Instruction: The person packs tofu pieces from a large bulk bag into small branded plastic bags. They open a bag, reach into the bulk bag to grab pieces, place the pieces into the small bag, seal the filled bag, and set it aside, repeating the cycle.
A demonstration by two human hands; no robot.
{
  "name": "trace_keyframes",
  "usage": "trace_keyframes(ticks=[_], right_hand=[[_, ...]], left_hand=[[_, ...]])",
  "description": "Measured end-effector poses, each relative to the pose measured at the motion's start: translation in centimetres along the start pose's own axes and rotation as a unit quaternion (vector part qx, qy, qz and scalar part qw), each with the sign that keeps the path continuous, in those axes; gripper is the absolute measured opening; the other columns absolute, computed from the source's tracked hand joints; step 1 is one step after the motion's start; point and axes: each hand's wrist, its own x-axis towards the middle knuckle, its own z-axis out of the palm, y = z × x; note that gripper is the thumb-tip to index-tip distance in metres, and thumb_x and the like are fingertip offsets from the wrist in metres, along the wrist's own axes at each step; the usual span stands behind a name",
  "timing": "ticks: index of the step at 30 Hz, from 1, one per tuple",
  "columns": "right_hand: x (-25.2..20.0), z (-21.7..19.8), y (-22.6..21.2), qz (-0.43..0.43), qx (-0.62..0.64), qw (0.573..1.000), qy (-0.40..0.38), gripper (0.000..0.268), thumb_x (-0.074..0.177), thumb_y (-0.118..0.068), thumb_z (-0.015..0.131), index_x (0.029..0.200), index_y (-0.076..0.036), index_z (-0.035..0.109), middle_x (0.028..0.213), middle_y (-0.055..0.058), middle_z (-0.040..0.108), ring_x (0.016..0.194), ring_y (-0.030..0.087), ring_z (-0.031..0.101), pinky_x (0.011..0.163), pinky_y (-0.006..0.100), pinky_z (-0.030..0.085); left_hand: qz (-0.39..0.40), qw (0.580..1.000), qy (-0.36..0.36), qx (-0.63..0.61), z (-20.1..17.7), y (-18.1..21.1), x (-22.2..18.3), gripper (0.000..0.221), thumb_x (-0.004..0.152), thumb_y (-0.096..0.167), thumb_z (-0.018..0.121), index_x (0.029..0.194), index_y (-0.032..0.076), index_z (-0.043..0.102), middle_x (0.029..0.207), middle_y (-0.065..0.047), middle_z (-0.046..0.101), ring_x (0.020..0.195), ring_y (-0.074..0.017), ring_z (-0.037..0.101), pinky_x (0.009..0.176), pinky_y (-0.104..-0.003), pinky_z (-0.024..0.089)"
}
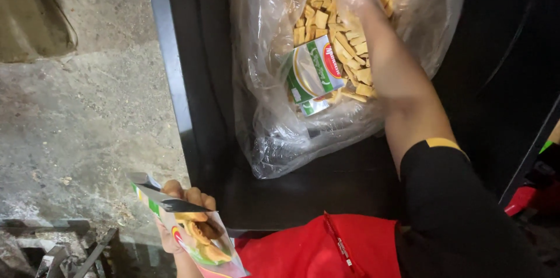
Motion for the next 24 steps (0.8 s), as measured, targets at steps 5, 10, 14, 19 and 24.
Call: trace_keyframes(ticks=[5,10,14,19,24], right_hand=[[1.1,2.8,-0.3,0.018,0.028,0.998,0.052,0.037,0.09,-0.032,0.063,0.111,-0.002,0.066,0.112,0.021,0.069,0.1,0.032,0.067,0.091,0.042,0.053],[3.2,5.0,-2.3,0.028,-0.144,0.985,-0.087,0.036,0.103,-0.029,0.053,0.114,-0.001,0.074,0.119,0.024,0.072,0.115,0.035,0.069,0.106,0.045,0.051],[1.6,2.4,-2.0,0.049,-0.069,0.994,-0.073,0.051,0.088,-0.034,0.068,0.129,-0.006,0.059,0.129,0.02,0.062,0.119,0.036,0.062,0.101,0.045,0.049],[0.3,3.2,-2.2,0.015,-0.052,0.997,-0.047,0.058,0.086,-0.044,0.071,0.134,-0.013,0.058,0.134,0.016,0.06,0.124,0.035,0.057,0.104,0.044,0.045],[1.7,3.9,-2.7,0.005,-0.071,0.996,-0.059,0.047,0.103,-0.044,0.058,0.135,-0.01,0.061,0.133,0.017,0.064,0.123,0.034,0.061,0.109,0.042,0.045]], left_hand=[[-0.008,0.999,-0.028,-0.017,-1.0,0.3,0.4,0.056,0.079,0.0,0.084,0.126,0.001,0.052,0.092,-0.017,0.069,0.09,-0.0242,0.065,0.092,-0.041,0.049],[-0.006,0.999,-0.041,0.025,-0.6,0.5,0.9,0.063,0.077,0.003,0.085,0.129,0.003,0.05,0.099,-0.024,0.068,0.091,-0.025,0.064,0.087,-0.036,0.048],[-0.002,1.0,-0.028,0.004,-0.2,0.3,0.7,0.059,0.078,0.001,0.083,0.126,0.002,0.05,0.095,-0.021,0.067,0.092,-0.0253,0.064,0.083,-0.037,0.046],[0.006,1.0,-0.02,0.008,-0.6,0.4,0.6,0.06,0.078,-0.001,0.082,0.128,0.001,0.051,0.093,-0.016,0.067,0.093,-0.024,0.061,0.082,-0.038,0.044],[0.022,1.0,0.007,0.012,-0.3,0.6,0.5,0.062,0.074,-0.002,0.085,0.126,0.0,0.052,0.106,-0.01,0.064,0.093,-0.0231,0.06,0.082,-0.04,0.045]])
